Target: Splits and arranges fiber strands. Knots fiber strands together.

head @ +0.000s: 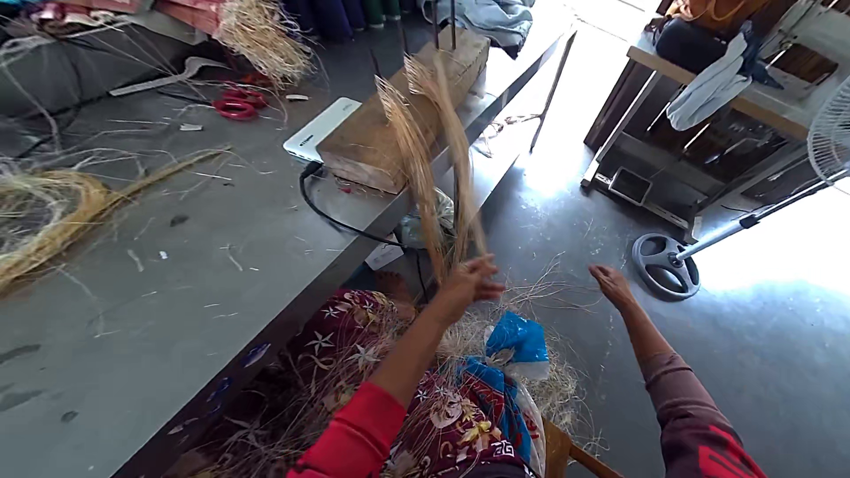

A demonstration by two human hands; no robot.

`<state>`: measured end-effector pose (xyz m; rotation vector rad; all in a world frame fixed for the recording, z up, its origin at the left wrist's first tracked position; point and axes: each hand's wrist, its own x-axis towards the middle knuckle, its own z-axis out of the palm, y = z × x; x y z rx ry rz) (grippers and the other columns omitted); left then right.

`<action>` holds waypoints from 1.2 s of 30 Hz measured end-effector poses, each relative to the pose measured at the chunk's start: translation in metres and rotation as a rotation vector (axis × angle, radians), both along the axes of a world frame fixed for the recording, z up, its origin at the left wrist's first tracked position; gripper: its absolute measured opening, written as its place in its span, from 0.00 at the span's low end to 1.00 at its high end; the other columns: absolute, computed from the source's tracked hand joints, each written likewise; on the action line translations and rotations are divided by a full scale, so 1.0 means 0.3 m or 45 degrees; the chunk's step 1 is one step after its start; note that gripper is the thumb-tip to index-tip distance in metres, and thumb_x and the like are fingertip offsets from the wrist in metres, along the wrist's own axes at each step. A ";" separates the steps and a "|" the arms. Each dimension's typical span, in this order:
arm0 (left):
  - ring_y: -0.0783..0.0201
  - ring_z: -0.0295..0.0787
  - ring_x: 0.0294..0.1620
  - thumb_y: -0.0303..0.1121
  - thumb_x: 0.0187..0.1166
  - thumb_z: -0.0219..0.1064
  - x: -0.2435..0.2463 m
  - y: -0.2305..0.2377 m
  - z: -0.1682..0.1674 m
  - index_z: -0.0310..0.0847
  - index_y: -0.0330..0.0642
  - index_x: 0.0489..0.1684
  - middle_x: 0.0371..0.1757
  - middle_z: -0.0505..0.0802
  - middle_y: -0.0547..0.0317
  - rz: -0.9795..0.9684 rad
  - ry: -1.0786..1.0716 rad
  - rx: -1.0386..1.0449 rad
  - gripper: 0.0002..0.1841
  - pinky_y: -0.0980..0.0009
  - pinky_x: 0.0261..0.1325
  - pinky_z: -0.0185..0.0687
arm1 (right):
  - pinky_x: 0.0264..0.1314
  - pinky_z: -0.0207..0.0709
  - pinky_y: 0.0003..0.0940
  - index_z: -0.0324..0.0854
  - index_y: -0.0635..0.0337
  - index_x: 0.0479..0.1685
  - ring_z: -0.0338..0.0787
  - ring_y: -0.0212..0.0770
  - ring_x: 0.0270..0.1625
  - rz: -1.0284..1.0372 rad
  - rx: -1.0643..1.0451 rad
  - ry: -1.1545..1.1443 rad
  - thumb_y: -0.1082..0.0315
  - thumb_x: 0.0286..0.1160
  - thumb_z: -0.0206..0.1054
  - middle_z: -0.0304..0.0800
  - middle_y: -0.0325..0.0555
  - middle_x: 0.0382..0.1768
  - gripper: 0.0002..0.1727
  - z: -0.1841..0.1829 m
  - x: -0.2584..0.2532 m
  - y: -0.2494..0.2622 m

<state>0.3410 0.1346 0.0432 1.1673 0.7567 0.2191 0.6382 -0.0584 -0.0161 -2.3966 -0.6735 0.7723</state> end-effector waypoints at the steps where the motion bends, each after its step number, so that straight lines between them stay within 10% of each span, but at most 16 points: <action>1: 0.58 0.93 0.51 0.32 0.95 0.48 -0.001 -0.017 -0.013 0.60 0.37 0.87 0.73 0.83 0.42 -0.145 0.079 0.022 0.24 0.65 0.51 0.90 | 0.81 0.68 0.53 0.72 0.72 0.78 0.79 0.58 0.77 0.055 0.216 0.162 0.55 0.96 0.45 0.81 0.67 0.73 0.29 0.016 -0.053 0.097; 4: 0.52 0.88 0.65 0.32 0.93 0.54 -0.025 -0.070 -0.026 0.50 0.38 0.93 0.86 0.69 0.36 -0.518 0.255 0.225 0.30 0.60 0.61 0.86 | 0.79 0.72 0.50 0.61 0.62 0.88 0.81 0.49 0.77 0.257 0.571 0.526 0.49 0.96 0.34 0.80 0.57 0.76 0.34 0.085 -0.236 0.328; 11: 0.39 0.84 0.70 0.38 0.90 0.60 -0.311 -0.184 0.232 0.69 0.33 0.84 0.70 0.85 0.33 -0.954 0.325 0.947 0.27 0.44 0.76 0.72 | 0.71 0.72 0.69 0.65 0.70 0.84 0.82 0.73 0.70 0.459 0.355 -0.227 0.60 0.81 0.71 0.79 0.75 0.70 0.36 0.135 -0.479 0.565; 16: 0.47 0.89 0.67 0.39 0.77 0.69 -0.744 -0.359 0.274 0.84 0.39 0.72 0.68 0.91 0.46 -0.247 0.114 1.407 0.24 0.49 0.67 0.84 | 0.76 0.70 0.63 0.80 0.67 0.73 0.83 0.66 0.71 0.784 0.003 -0.158 0.57 0.84 0.67 0.86 0.67 0.65 0.26 0.139 -0.615 0.536; 22: 0.47 0.91 0.63 0.31 0.84 0.61 -1.147 -0.551 0.209 0.77 0.19 0.70 0.64 0.89 0.28 0.234 0.336 0.900 0.23 0.57 0.69 0.84 | 0.77 0.70 0.60 0.80 0.67 0.73 0.85 0.62 0.71 0.910 -0.134 -0.166 0.56 0.87 0.63 0.88 0.64 0.64 0.26 0.143 -0.752 0.409; 36: 0.72 0.90 0.49 0.29 0.82 0.62 -1.262 -0.779 -0.030 0.90 0.26 0.46 0.45 0.95 0.42 1.202 0.664 1.442 0.14 0.81 0.59 0.81 | 0.67 0.75 0.66 0.85 0.70 0.65 0.90 0.65 0.60 1.115 0.025 -0.343 0.60 0.85 0.65 0.92 0.67 0.53 0.21 0.168 -0.908 0.290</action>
